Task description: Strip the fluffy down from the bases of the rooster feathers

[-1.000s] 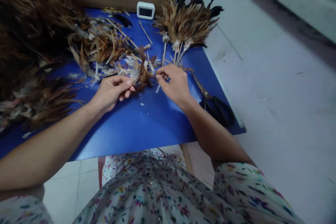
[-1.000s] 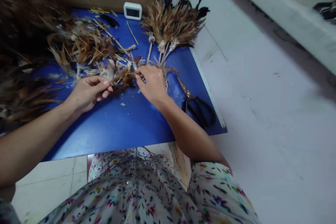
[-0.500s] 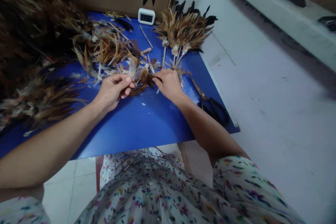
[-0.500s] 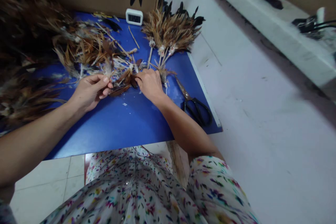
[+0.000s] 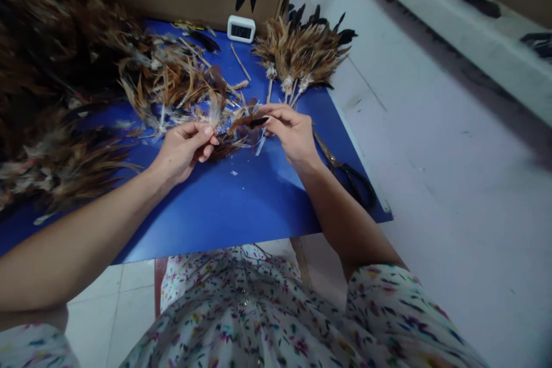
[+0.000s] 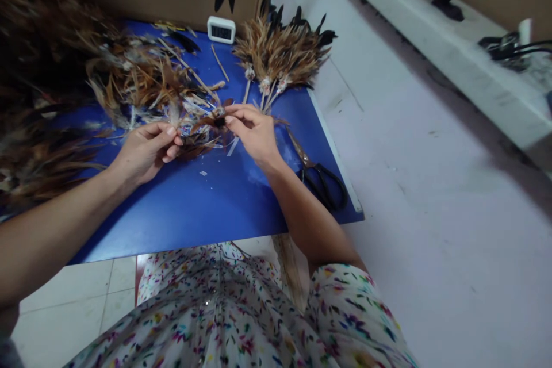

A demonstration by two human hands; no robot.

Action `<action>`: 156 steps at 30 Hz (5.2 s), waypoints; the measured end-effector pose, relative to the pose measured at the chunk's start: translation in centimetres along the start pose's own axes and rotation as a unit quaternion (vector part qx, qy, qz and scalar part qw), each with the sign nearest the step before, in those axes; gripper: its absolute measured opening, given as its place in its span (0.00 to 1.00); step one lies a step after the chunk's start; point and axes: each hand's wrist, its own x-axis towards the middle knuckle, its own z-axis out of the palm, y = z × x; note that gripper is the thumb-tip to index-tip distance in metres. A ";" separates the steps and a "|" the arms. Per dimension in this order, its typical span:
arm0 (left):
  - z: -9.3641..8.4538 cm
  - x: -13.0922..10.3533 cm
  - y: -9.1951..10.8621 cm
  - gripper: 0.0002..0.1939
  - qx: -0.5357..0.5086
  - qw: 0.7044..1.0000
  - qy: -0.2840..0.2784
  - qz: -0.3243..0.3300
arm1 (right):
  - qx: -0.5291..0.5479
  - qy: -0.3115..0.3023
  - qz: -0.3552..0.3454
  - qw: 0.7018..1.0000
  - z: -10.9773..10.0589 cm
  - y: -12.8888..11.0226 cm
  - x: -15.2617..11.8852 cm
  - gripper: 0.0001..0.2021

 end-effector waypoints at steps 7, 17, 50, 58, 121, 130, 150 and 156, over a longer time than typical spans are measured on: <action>0.3 -0.4 -0.3 0.17 0.007 0.999 -0.039 0.024 | 0.139 -0.014 0.134 0.981 0.5 -0.6 0.5 0.16; 0.4 -1.6 -0.5 0.21 0.012 0.969 -0.246 -0.003 | 0.242 -0.111 0.164 0.950 6.2 -4.3 3.9 0.15; 0.4 -0.9 -0.5 0.18 -0.104 0.990 -0.095 -0.011 | 0.151 -0.170 0.087 0.970 5.9 -2.5 -0.9 0.10; 0.4 -0.7 -0.9 0.15 -0.111 0.991 -0.078 0.010 | 0.095 -0.144 0.023 0.985 5.8 -3.1 -1.6 0.05; -1.0 1.0 0.4 0.16 -0.102 0.992 0.059 0.043 | -0.394 -0.096 0.002 0.914 2.2 0.7 4.4 0.12; -1.0 1.1 0.0 0.15 -0.089 0.994 0.047 0.049 | -0.460 -0.176 0.143 0.858 3.7 0.1 7.2 0.08; -0.2 -0.1 0.2 0.18 -0.092 0.995 -0.037 0.003 | 0.260 -0.096 0.210 0.938 2.7 -1.6 1.0 0.20; 0.2 -1.0 0.3 0.18 -0.074 0.993 -0.077 -0.044 | 0.281 -0.098 0.119 0.947 3.9 -2.3 0.0 0.18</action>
